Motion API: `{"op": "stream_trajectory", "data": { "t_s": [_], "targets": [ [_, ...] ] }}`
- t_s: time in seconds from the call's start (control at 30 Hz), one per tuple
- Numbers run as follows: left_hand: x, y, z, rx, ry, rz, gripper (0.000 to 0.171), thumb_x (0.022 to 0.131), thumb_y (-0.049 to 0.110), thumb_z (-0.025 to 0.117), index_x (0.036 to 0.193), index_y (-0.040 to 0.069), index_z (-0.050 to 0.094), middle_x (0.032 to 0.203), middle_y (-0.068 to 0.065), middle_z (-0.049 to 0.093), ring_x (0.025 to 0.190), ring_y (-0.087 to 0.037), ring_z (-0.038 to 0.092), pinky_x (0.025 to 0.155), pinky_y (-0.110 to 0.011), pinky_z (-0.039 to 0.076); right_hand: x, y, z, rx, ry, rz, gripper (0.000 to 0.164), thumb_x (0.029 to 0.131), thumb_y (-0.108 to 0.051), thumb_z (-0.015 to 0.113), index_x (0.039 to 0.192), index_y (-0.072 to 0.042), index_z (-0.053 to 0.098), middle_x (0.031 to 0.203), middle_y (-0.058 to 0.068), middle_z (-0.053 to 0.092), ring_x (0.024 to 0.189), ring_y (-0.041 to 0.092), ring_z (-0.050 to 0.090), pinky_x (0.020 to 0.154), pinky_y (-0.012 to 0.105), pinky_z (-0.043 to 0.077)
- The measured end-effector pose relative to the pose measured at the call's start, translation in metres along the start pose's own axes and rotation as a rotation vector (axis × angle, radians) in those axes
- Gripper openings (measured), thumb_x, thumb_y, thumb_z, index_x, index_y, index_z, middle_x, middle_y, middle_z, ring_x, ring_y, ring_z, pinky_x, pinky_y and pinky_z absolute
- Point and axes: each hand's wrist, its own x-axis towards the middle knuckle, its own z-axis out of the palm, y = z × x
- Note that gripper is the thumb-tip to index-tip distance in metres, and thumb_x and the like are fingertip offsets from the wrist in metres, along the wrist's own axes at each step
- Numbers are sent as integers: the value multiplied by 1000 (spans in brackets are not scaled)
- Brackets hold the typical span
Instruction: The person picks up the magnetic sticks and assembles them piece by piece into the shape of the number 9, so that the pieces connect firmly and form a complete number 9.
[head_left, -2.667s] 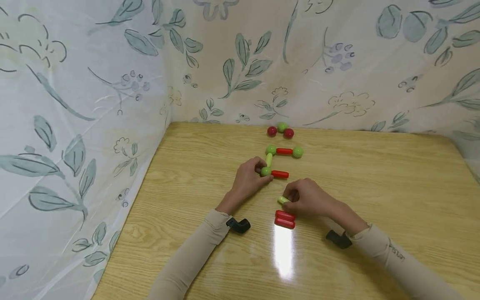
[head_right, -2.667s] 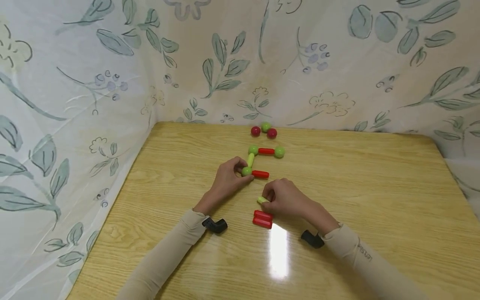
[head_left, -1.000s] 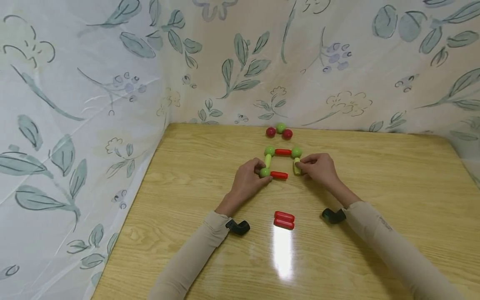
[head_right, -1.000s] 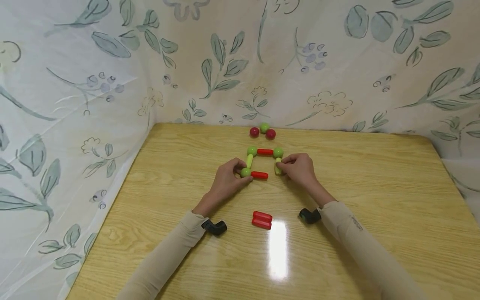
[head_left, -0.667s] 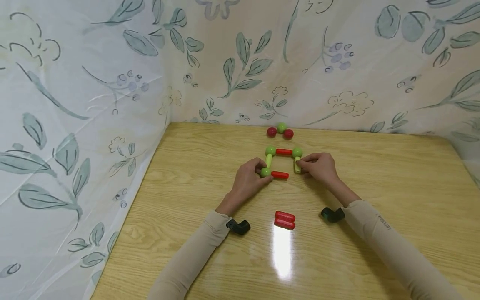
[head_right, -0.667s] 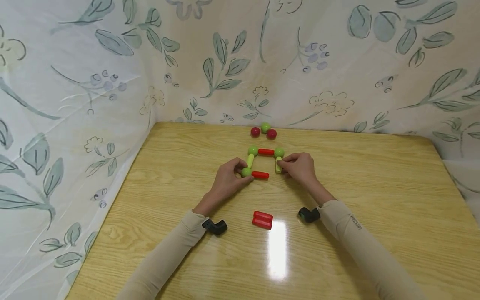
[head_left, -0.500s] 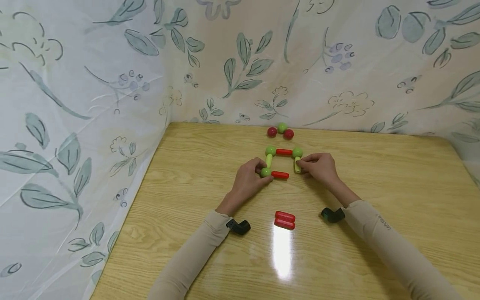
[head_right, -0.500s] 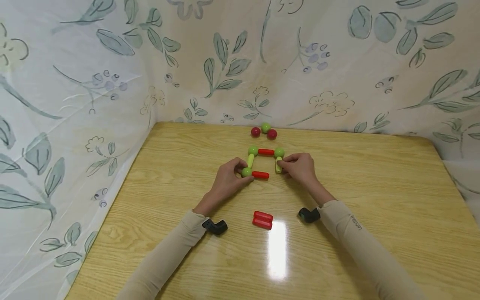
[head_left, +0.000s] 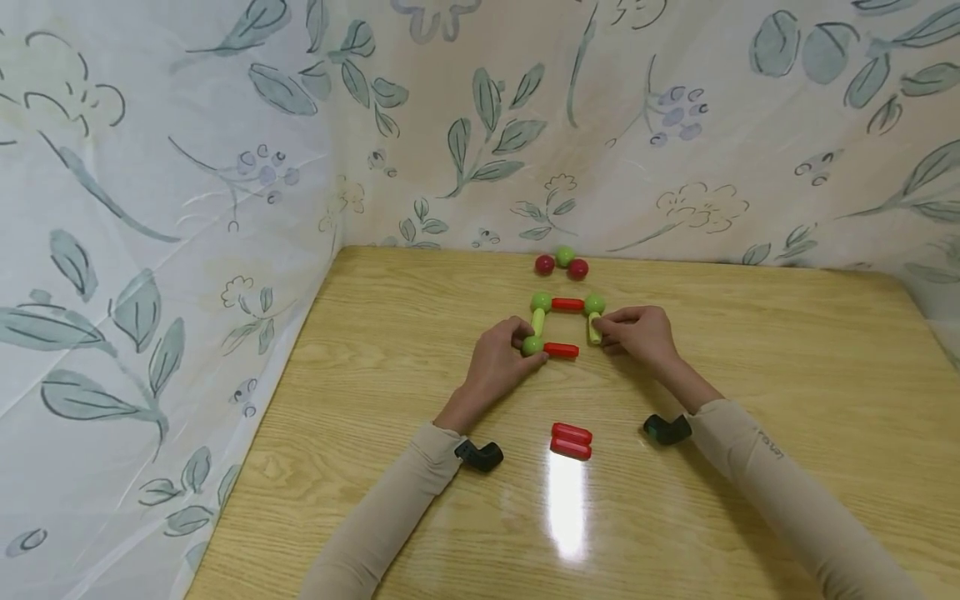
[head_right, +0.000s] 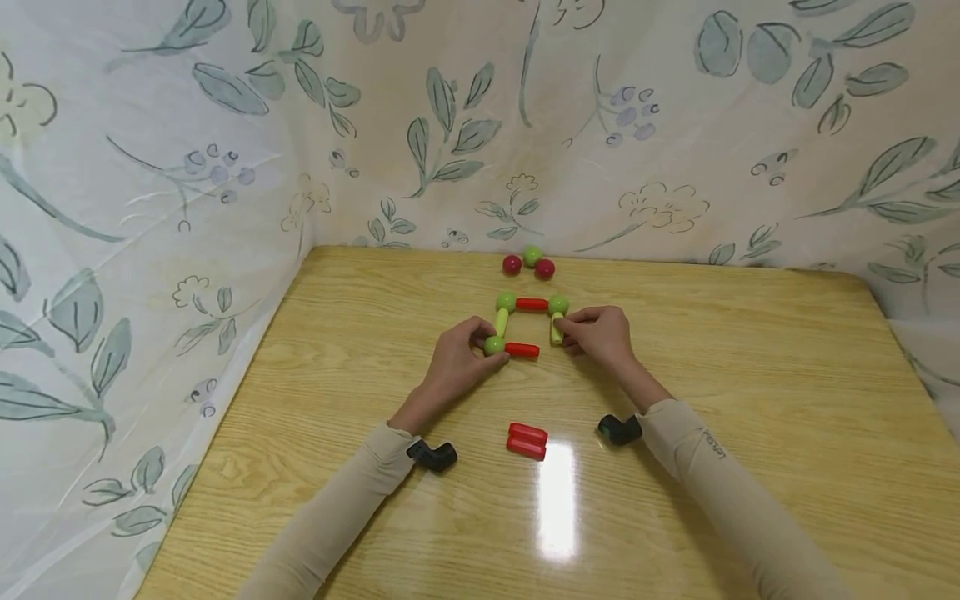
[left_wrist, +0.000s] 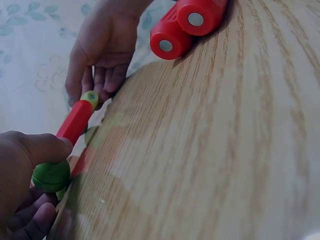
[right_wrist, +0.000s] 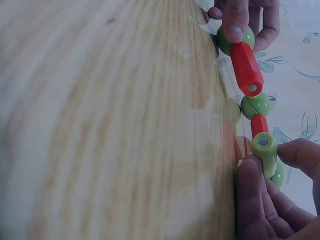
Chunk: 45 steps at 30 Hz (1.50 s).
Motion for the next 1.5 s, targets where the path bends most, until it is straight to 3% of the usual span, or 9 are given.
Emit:
{"op": "stream_trajectory", "data": {
  "t_s": [0.57, 0.8, 0.9, 1.0, 1.17, 1.23, 1.5],
  "targets": [
    [-2, -9, -4, -12, 19, -6, 33, 82, 27, 85, 103, 14, 62, 93, 6, 61, 81, -8, 59, 68, -23, 49, -1, 2, -2, 65, -31, -24, 42, 97, -23, 68, 113, 16, 64, 92, 21, 73, 73, 22, 74, 69, 38, 59],
    [-2, -10, -4, -13, 9, -19, 33, 82, 27, 84, 103, 15, 62, 93, 6, 61, 82, -8, 58, 68, -22, 48, 13, -3, -24, -17, 14, -169, 38, 96, -23, 69, 110, 12, 67, 95, 22, 73, 76, 21, 74, 69, 35, 59],
    [-3, -9, -4, -21, 7, -16, 33, 82, 25, 85, 103, 14, 63, 93, 6, 61, 82, -8, 59, 68, -22, 49, 27, -6, -31, -98, 33, -246, 34, 96, -21, 70, 111, 9, 68, 97, 22, 72, 77, 24, 74, 67, 34, 59],
    [-5, -8, -5, -32, 7, -8, 33, 82, 23, 85, 104, 13, 63, 93, 5, 61, 82, -8, 59, 68, -21, 50, 45, -8, -36, -278, 59, -322, 32, 95, -23, 70, 112, 4, 70, 100, 21, 72, 81, 29, 73, 66, 33, 58],
    [-6, -7, -4, -36, 4, -8, 34, 82, 24, 85, 104, 13, 62, 94, 6, 60, 83, -7, 59, 68, -21, 50, 78, -14, -35, -496, 36, -390, 40, 94, -27, 72, 119, 4, 68, 111, 23, 70, 95, 38, 70, 80, 46, 56],
    [-6, -6, -4, -41, 2, -11, 35, 81, 24, 85, 105, 13, 62, 94, 6, 60, 84, -7, 59, 68, -21, 50, 89, -20, -30, -514, 13, -392, 42, 92, -26, 74, 121, 4, 67, 114, 25, 68, 97, 40, 69, 85, 52, 53],
    [-4, -2, -3, -56, -5, -14, 35, 81, 23, 85, 106, 13, 62, 95, 4, 61, 85, -9, 60, 69, -21, 50, 109, -41, -9, -568, -33, -353, 42, 90, -26, 77, 115, 6, 68, 112, 25, 67, 100, 38, 65, 87, 50, 51]
  ]
}}
